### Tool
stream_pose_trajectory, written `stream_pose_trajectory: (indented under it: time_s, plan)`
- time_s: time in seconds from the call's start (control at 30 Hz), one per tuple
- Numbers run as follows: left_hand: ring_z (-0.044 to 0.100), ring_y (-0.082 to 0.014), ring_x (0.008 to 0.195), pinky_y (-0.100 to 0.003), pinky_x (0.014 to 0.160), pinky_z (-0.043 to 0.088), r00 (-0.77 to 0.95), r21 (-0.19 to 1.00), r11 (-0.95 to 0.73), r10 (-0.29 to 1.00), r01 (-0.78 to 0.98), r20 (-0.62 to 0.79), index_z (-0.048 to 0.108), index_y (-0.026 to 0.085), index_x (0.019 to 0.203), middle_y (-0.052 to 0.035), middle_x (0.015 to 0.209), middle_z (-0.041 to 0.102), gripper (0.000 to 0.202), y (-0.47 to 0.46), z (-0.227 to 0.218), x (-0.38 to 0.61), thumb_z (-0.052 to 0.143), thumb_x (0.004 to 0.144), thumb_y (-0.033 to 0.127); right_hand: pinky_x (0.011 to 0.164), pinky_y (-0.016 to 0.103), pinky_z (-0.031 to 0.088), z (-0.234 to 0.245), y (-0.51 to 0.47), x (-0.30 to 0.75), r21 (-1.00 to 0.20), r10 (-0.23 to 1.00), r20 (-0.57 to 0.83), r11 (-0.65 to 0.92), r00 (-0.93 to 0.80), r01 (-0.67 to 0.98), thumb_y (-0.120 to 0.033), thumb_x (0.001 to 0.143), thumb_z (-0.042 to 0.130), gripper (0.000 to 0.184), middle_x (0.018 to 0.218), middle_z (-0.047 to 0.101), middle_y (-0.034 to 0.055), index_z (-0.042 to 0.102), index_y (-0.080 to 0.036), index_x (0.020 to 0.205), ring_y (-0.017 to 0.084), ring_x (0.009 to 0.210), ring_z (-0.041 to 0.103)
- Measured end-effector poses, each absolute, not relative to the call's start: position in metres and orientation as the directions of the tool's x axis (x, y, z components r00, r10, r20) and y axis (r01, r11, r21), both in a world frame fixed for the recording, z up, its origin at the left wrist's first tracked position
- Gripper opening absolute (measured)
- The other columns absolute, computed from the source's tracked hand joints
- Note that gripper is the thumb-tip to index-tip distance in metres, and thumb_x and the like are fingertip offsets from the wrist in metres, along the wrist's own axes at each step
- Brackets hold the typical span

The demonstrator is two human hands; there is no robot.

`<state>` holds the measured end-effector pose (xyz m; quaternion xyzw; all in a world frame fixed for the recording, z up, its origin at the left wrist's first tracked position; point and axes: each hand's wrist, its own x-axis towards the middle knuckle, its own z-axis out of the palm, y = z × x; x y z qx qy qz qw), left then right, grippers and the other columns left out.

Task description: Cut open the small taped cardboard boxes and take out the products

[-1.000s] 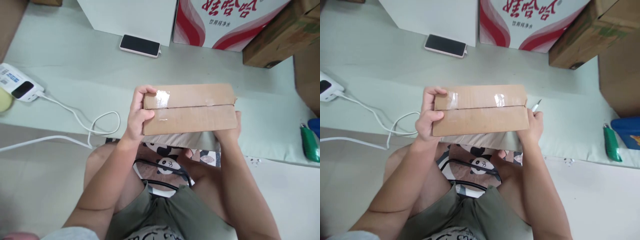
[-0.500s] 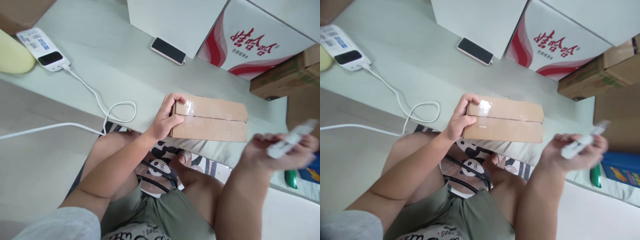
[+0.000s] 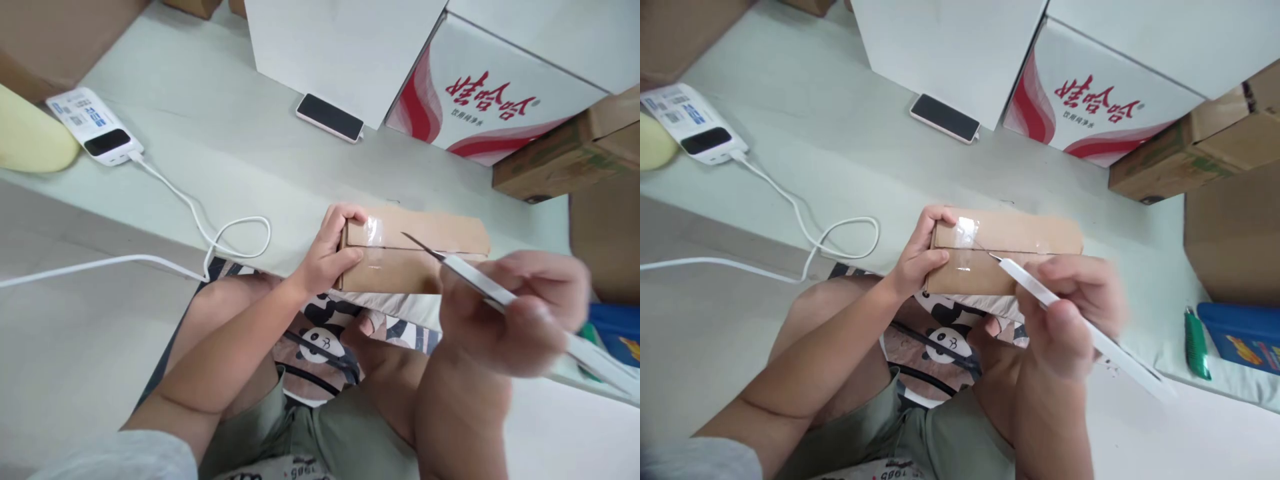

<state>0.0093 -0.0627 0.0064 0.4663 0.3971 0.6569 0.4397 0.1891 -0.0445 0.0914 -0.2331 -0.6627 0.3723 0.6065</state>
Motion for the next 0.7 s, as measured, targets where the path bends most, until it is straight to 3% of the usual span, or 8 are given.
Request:
stream_pose_trajectory:
  time_s: [0.13, 0.27, 0.57, 0.7]
  plan:
    - [0.055, -0.0294, 0.104, -0.042, 0.097, 0.050, -0.186, 0.939, -0.297, 0.946, -0.175, 0.265, 0.062, 0.028, 0.104, -0.0072, 0.109, 0.059, 0.033, -0.0636, 0.0088, 0.0102, 0.068, 0.073, 0.039, 0.041, 0.027, 0.033, 0.0829, -0.0494, 0.1909, -0.817, 0.792, 0.543, 0.575, -0.280, 0.044, -0.028, 0.089, 0.064, 0.013, 0.059, 0.059, -0.0015, 0.074, -0.022, 0.085, 0.012, 0.047, 0.048]
    - [0.057, -0.0284, 0.101, -0.042, 0.096, 0.050, -0.196, 0.937, -0.300, 0.944, -0.178, 0.265, 0.062, 0.027, 0.103, -0.0073, 0.110, 0.059, 0.033, -0.0642, 0.0101, 0.0115, 0.067, 0.073, 0.038, 0.044, 0.027, 0.037, 0.0829, -0.0514, 0.1934, -0.747, 0.762, 0.555, 0.633, -0.334, 0.202, -0.026, 0.087, 0.069, 0.013, 0.060, 0.062, -0.0007, 0.073, -0.023, 0.076, 0.014, 0.052, 0.055]
    - [0.056, -0.0285, 0.101, -0.042, 0.096, 0.050, -0.206, 0.937, -0.305, 0.941, -0.170, 0.269, 0.062, 0.027, 0.103, -0.0070, 0.108, 0.058, 0.031, -0.0644, 0.0093, 0.0118, 0.067, 0.075, 0.039, 0.039, 0.022, 0.032, 0.0864, -0.0518, 0.1966, -0.756, 0.745, 0.509, 0.626, -0.432, 0.189, -0.029, 0.085, 0.076, 0.009, 0.057, 0.060, -0.0039, 0.072, -0.022, 0.082, 0.009, 0.045, 0.048]
    - [0.055, -0.0271, 0.098, -0.041, 0.096, 0.049, -0.234, 0.941, -0.302, 0.936, -0.151, 0.263, 0.061, 0.026, 0.102, -0.0061, 0.105, 0.057, 0.033, -0.0633, 0.0074, 0.0120, 0.068, 0.072, 0.040, 0.039, 0.020, 0.029, 0.0892, -0.0541, 0.1914, -0.743, 0.783, 0.482, 0.603, -0.392, 0.291, -0.025, 0.083, 0.079, 0.013, 0.055, 0.057, -0.0061, 0.068, -0.021, 0.077, 0.006, 0.043, 0.043]
